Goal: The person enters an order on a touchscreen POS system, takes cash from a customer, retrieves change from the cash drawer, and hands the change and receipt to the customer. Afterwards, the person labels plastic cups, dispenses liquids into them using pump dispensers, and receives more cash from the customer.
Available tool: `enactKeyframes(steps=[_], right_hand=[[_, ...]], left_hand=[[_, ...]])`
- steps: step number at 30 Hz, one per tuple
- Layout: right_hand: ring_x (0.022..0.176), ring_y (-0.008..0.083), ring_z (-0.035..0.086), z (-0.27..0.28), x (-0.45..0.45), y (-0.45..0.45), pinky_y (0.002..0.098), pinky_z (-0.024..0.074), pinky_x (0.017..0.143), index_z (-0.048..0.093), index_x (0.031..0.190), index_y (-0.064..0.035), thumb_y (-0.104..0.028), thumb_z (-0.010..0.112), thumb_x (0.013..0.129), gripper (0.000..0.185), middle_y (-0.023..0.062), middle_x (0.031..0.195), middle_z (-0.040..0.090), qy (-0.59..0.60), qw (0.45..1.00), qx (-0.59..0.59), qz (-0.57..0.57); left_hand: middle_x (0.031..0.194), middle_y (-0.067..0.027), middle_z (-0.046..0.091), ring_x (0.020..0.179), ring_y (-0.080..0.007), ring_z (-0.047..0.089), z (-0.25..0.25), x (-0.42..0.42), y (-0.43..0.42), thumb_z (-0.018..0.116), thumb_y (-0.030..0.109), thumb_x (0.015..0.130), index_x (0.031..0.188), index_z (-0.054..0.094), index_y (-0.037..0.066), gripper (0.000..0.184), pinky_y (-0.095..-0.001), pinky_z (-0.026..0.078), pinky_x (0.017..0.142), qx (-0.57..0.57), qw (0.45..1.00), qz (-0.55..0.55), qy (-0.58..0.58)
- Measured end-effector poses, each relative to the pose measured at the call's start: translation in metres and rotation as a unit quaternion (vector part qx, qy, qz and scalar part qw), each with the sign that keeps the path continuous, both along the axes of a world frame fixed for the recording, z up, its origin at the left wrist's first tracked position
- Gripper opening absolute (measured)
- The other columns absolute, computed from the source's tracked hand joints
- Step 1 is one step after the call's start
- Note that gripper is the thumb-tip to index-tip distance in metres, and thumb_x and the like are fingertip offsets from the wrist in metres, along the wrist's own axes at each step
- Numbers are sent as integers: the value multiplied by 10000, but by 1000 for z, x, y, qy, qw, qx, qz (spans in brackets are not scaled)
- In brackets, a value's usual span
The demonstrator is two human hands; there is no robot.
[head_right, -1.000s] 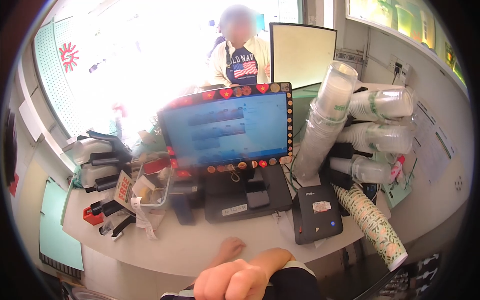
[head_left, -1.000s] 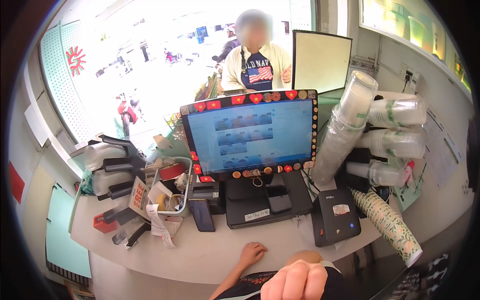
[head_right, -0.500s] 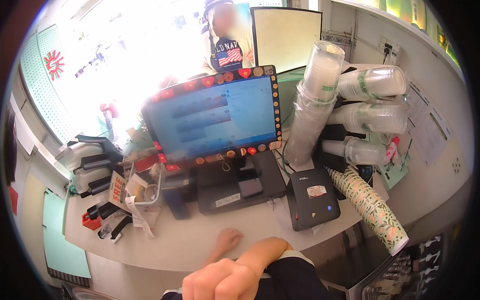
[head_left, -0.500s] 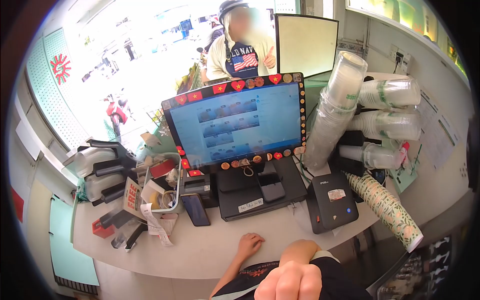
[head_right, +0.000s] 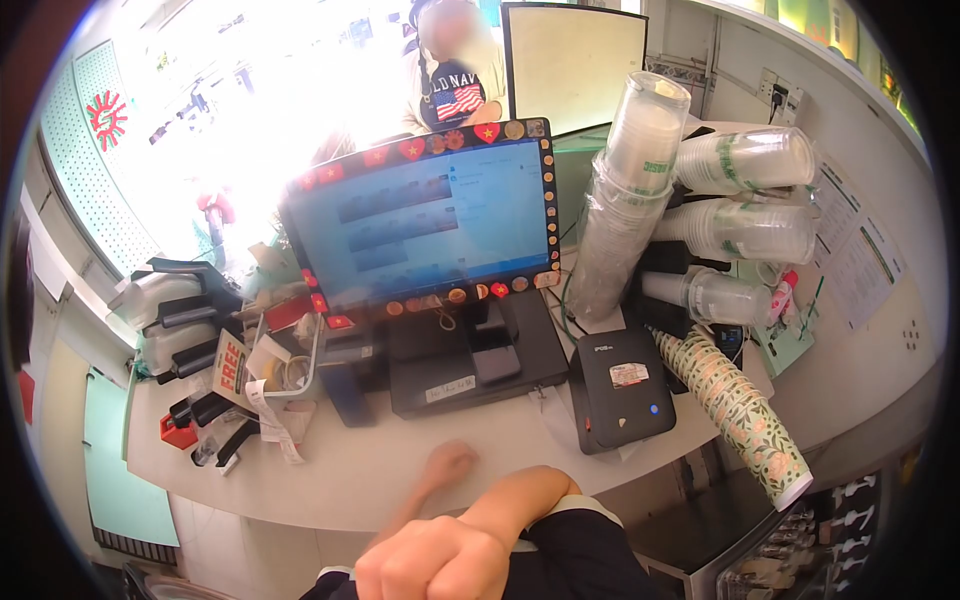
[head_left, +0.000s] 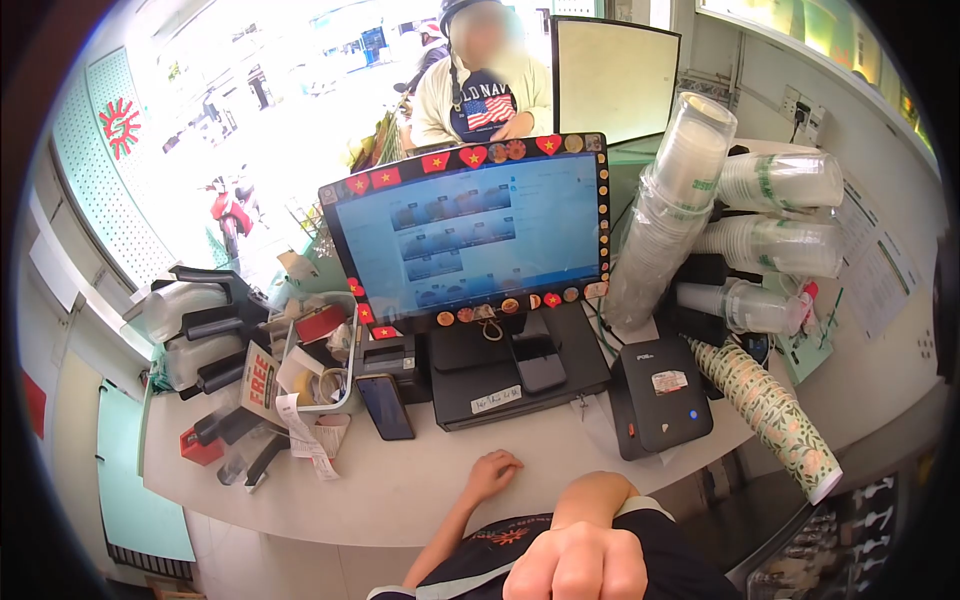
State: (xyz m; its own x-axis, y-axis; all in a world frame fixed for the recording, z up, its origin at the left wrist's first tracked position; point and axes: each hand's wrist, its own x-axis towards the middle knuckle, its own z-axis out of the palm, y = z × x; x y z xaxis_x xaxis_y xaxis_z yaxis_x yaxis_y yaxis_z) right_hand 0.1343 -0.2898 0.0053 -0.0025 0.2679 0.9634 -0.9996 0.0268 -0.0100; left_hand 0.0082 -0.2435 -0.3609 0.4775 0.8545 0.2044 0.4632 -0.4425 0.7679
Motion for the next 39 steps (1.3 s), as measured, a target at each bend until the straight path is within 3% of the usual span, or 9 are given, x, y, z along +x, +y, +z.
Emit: enactKeyframes(steps=[9, 12, 17, 21, 25, 29, 32, 36, 39], right_hand=[[598, 245, 506, 7, 4, 2, 295, 447, 552, 600, 640, 15, 27, 637, 745, 112, 135, 718, 550, -55, 995, 13, 84], [590, 243, 504, 7, 7, 4, 296, 446, 545, 600, 635, 19, 46, 646, 726, 106, 138, 727, 551, -69, 994, 43, 69], [596, 248, 526, -3, 15, -7, 313, 447, 530, 593, 657, 25, 43, 653, 717, 87, 155, 745, 534, -77, 995, 5, 66], [649, 276, 555, -7, 20, -14, 334, 468, 557, 582, 665, 15, 38, 649, 727, 94, 168, 776, 526, -82, 996, -14, 16], [736, 313, 569, -8, 17, -33, 367, 498, 631, 561, 634, 0, 19, 663, 728, 140, 172, 796, 541, -74, 988, -117, -67], [775, 331, 574, -13, 19, -39, 389, 508, 673, 553, 628, -5, 3, 677, 726, 158, 182, 810, 555, -73, 986, -144, -53], [781, 335, 577, -12, 20, -38, 391, 510, 685, 556, 638, -3, 7, 673, 729, 149, 190, 826, 562, -85, 985, -144, -48], [790, 335, 578, -2, 17, -31, 389, 507, 701, 567, 655, 7, 24, 665, 730, 124, 202, 856, 570, -108, 986, -123, -20], [787, 333, 578, -2, 21, -23, 382, 503, 702, 581, 676, 14, 25, 656, 737, 97, 209, 877, 574, -126, 989, -80, -7]], left_hand=[[879, -76, 605, 843, -230, 597, 180, -12, 96, 552, 2, 747, 834, 628, 71, 135, -300, 484, 707, 188, 979, 46, -59], [1104, -47, 578, 912, -241, 591, 224, -20, 118, 573, 107, 764, 869, 623, 95, 117, -335, 488, 738, 281, 957, 59, 43], [1239, -12, 505, 864, -211, 610, 245, -35, 148, 574, 129, 762, 884, 616, 132, 129, -338, 488, 703, 238, 959, 105, 111], [1254, 0, 497, 659, -150, 628, 259, -46, 163, 564, 128, 765, 899, 620, 152, 148, -306, 484, 623, 222, 956, 190, 1], [1277, -18, 479, 660, -160, 624, 271, -52, 162, 569, 156, 773, 905, 620, 133, 143, -314, 486, 627, 238, 947, 217, -14], [1027, -59, 620, 665, -207, 619, 249, -55, 150, 581, 196, 770, 883, 632, 135, 138, -335, 484, 649, 214, 966, 134, 61], [926, -62, 640, 685, -214, 621, 249, -58, 138, 581, 204, 770, 885, 644, 149, 142, -344, 482, 655, 52, 981, 47, 179], [1011, -67, 629, 726, -197, 628, 251, -58, 140, 567, 172, 788, 914, 651, 151, 153, -330, 482, 670, 180, 981, 48, 59], [1233, -56, 516, 744, -189, 625, 266, -54, 138, 564, 153, 784, 895, 643, 109, 142, -325, 481, 704, 202, 975, 77, 47]])
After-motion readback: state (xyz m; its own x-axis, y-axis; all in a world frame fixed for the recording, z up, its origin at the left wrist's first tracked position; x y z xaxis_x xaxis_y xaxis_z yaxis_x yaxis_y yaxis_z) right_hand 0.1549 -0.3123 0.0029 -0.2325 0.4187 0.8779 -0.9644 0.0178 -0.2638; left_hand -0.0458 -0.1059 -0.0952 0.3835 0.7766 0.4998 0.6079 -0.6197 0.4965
